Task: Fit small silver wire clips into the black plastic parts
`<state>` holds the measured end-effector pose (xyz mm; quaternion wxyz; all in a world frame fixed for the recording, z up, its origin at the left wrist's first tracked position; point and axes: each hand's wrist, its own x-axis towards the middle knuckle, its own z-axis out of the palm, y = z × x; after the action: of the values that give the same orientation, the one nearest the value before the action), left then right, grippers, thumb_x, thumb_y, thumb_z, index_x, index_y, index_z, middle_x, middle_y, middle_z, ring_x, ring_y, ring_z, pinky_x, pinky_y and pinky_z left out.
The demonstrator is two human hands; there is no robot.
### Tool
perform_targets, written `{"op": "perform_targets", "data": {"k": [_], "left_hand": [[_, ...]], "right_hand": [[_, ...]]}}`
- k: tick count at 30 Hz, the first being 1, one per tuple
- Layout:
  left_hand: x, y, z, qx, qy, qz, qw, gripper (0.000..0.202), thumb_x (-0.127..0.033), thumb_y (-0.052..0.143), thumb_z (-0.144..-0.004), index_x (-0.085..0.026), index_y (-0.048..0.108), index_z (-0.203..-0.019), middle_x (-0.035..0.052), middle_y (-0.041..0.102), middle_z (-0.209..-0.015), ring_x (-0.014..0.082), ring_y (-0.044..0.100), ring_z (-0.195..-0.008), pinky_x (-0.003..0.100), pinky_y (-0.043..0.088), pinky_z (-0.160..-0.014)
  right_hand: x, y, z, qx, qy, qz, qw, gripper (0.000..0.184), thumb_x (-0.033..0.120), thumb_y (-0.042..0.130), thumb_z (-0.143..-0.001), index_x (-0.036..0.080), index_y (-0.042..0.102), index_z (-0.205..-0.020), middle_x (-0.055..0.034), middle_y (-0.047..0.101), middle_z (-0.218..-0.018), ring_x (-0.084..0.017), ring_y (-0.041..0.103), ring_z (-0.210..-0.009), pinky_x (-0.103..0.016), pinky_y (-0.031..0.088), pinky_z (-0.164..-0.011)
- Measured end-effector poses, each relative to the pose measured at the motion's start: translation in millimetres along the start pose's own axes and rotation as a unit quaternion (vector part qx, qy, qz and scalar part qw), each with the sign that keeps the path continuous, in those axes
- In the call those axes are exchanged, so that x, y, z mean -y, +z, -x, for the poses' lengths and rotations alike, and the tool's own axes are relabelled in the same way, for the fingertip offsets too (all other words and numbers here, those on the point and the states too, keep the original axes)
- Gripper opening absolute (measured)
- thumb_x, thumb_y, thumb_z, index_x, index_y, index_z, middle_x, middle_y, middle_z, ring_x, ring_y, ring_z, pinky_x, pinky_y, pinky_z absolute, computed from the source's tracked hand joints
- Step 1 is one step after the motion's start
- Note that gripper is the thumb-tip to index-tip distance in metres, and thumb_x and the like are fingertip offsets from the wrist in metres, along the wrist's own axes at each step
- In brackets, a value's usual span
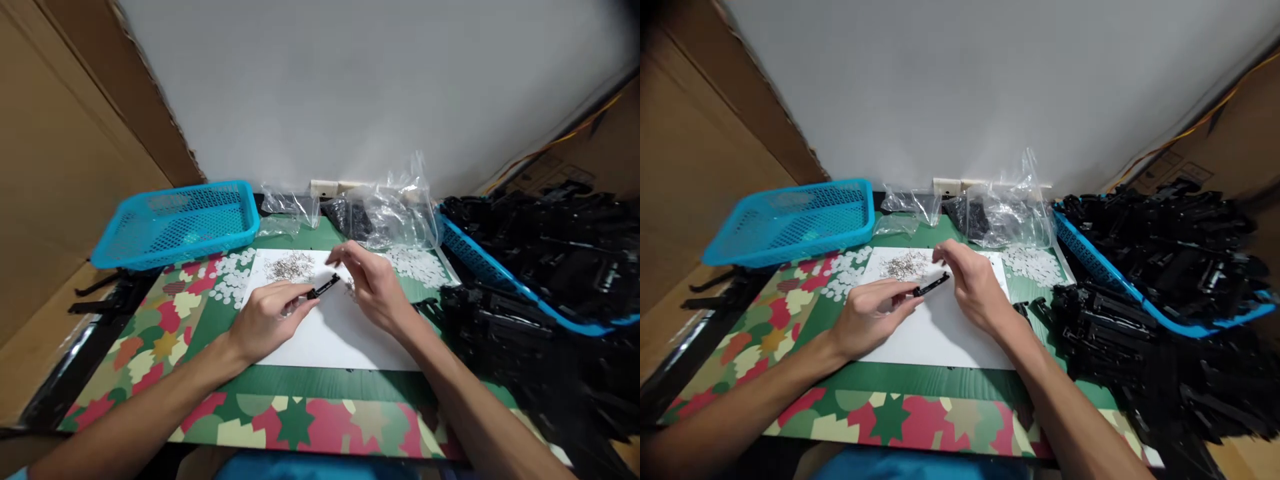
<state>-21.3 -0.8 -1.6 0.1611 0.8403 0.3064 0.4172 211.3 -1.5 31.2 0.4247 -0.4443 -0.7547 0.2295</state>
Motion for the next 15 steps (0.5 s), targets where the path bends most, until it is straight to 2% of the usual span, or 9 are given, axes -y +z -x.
{"op": "perform_targets", "data": {"k": [3,5,8,10,15], "left_hand": [[-2,-1.7,-5,-0.029,-0.015,-0.006,0.999,0.022,-0.024,0.075,-0.097,-0.013,0.076,-0.116,0.0061,0.077,-0.084,0.0160,0.067,-0.067,0.033,0.057,-0.067],[-2,-2.8,-8,-0.039,-0.019,-0.018,0.999,0.023,-0.026,0.075,-0.098,-0.013,0.077,-0.116,0.0080,0.080,-0.091,0.0163,0.068,-0.069,0.034,0.059,-0.070],[1,-4.0,-11,-0.041,-0.024,-0.028,0.999,0.024,-0.028,0.074,-0.098,-0.014,0.077,-0.117,0.0096,0.081,-0.104,0.0168,0.072,-0.077,0.034,0.061,-0.076],[4,-4.1,-11,-0.036,-0.025,-0.035,0.998,0.025,-0.030,0.074,-0.098,-0.013,0.077,-0.116,0.0089,0.081,-0.102,0.0166,0.072,-0.079,0.032,0.061,-0.077],[7,-3.6,-12,0.016,-0.005,-0.059,0.998,0.030,-0.037,0.069,-0.102,-0.012,0.075,-0.118,0.0085,0.080,-0.098,0.0170,0.073,-0.082,0.030,0.059,-0.076]], "right_hand": [[1,-16,6,0.083,-0.031,0.121,0.989,0.029,0.025,0.035,-0.114,0.022,0.063,-0.119,-0.0084,0.067,-0.103,-0.021,0.061,-0.094,-0.036,0.048,-0.082],[-2,-22,9,0.123,-0.052,0.179,0.975,0.023,0.029,0.043,-0.113,0.023,0.064,-0.120,-0.0093,0.066,-0.106,-0.024,0.060,-0.098,-0.037,0.047,-0.083],[-10,-25,12,0.126,-0.092,0.235,0.959,0.018,0.030,0.051,-0.110,0.024,0.064,-0.121,-0.0094,0.065,-0.107,-0.026,0.060,-0.099,-0.038,0.047,-0.084],[-18,-25,11,0.118,-0.116,0.255,0.953,0.018,0.028,0.050,-0.109,0.024,0.064,-0.120,-0.0088,0.065,-0.104,-0.026,0.061,-0.095,-0.037,0.046,-0.081],[-30,-21,11,0.115,-0.153,0.287,0.939,0.019,0.027,0.046,-0.110,0.022,0.063,-0.102,-0.0082,0.066,-0.096,-0.025,0.061,-0.088,-0.035,0.044,-0.074]]}}
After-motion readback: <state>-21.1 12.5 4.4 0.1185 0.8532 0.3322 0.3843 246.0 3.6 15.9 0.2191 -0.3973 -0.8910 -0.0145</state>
